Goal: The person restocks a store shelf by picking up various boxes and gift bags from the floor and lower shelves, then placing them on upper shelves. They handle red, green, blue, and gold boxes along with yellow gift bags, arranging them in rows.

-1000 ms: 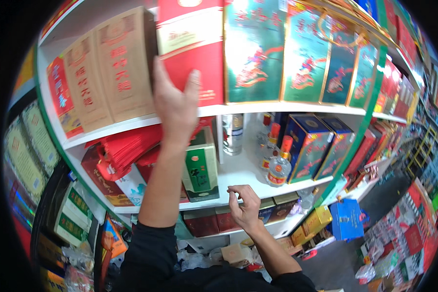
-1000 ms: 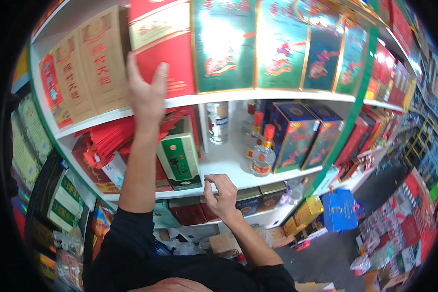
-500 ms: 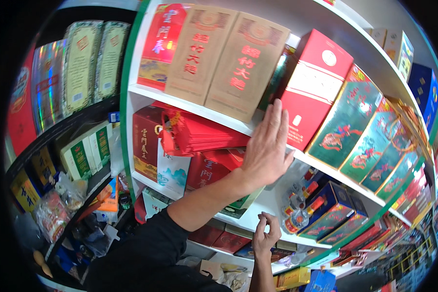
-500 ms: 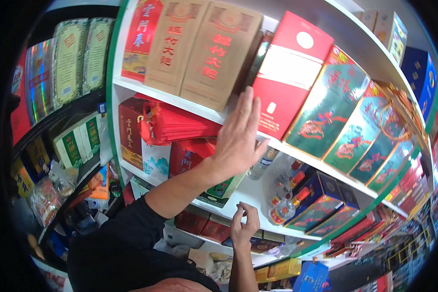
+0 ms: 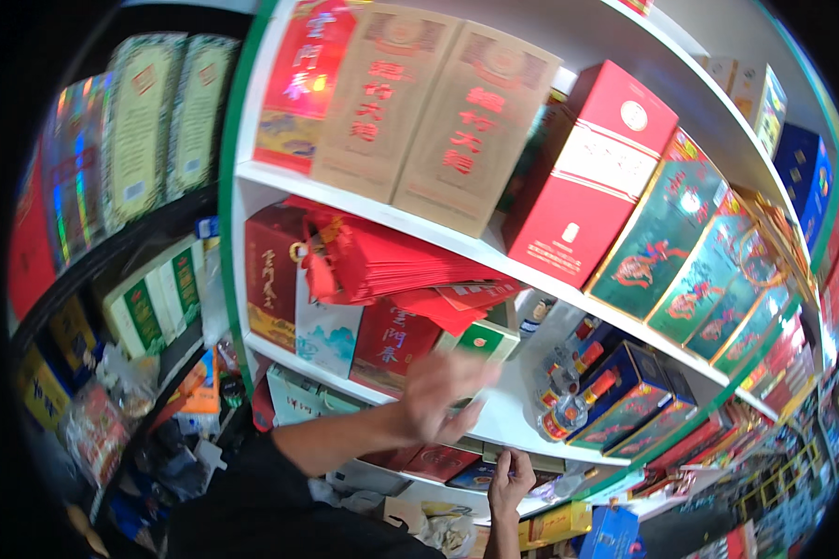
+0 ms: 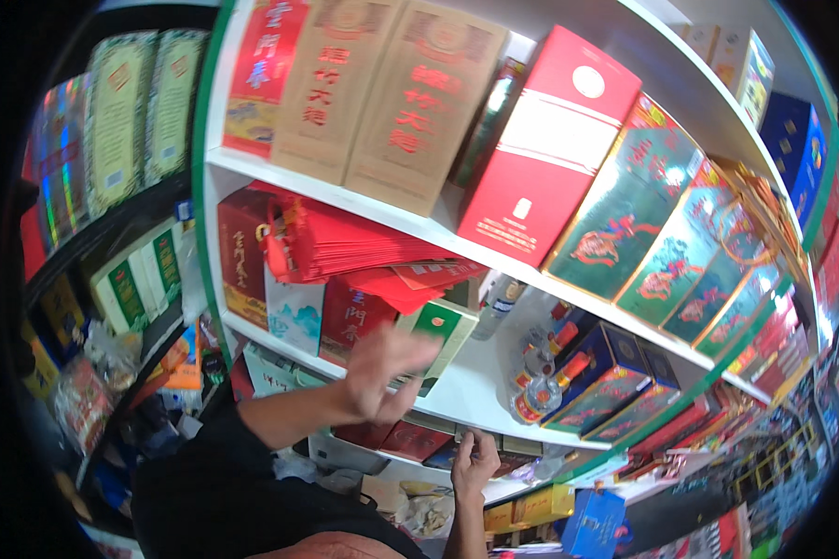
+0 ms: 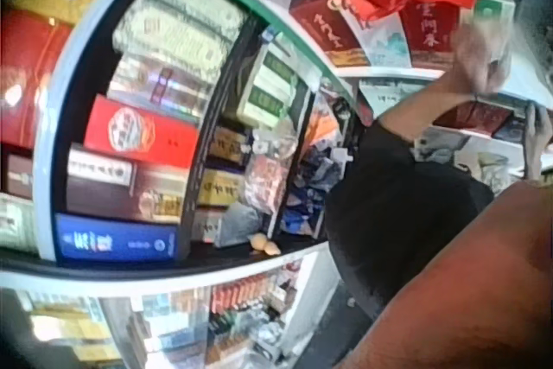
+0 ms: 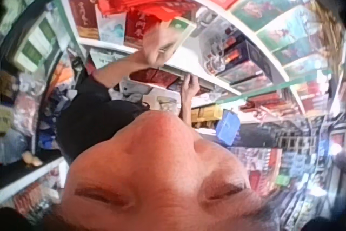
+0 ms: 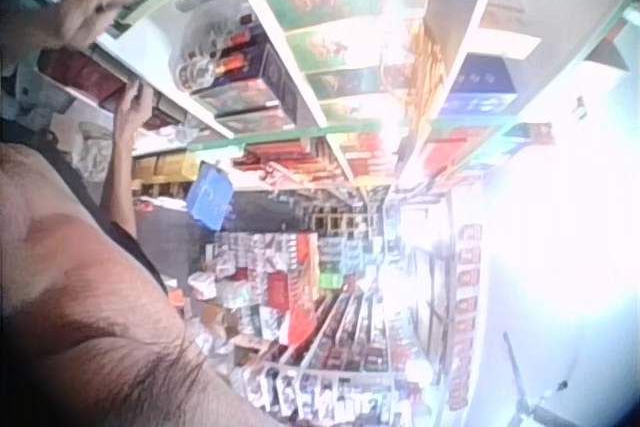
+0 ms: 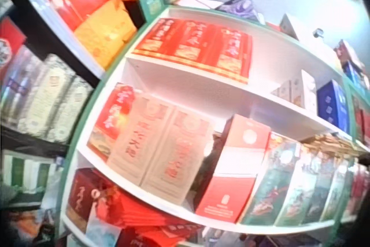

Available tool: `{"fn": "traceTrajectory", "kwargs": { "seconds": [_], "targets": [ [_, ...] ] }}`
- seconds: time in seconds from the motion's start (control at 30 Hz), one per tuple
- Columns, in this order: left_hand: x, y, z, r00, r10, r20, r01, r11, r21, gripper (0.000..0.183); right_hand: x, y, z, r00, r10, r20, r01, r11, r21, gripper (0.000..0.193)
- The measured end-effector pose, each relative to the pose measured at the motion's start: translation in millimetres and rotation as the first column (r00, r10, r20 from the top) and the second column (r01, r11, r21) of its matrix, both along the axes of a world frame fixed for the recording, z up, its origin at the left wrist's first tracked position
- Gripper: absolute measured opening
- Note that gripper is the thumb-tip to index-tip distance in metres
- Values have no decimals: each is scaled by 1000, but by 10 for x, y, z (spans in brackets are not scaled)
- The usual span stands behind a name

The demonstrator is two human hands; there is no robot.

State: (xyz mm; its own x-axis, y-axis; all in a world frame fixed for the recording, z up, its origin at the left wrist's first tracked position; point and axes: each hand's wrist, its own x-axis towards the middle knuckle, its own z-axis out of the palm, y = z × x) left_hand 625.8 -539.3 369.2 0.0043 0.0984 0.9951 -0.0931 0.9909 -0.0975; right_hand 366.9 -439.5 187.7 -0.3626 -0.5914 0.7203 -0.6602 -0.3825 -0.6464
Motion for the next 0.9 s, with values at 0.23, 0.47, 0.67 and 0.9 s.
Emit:
{"fn": "traceTrajectory", "kwargs": {
  "seconds": [0.23,0.47,0.67,0.9],
  "targets": [
    [235,351,-2111,864,-331,379,53,809,586,20,-133,622,-1187,929,-193,315,102,954,283,25],
    [685,410,-2778,914,-272,302,-105,561,821,16,-48,1048,-1864,983,-43,180,-73,803,592,37],
    [1618,26,-1711,954,210,215,-270,912,308,16,144,326,-1274,960,119,252,-226,861,456,28],
    [2985,-660,250,631,736,-245,-759,652,6,36,953,-572,3131,472,871,-133,-878,478,13,82]
  ]
}}
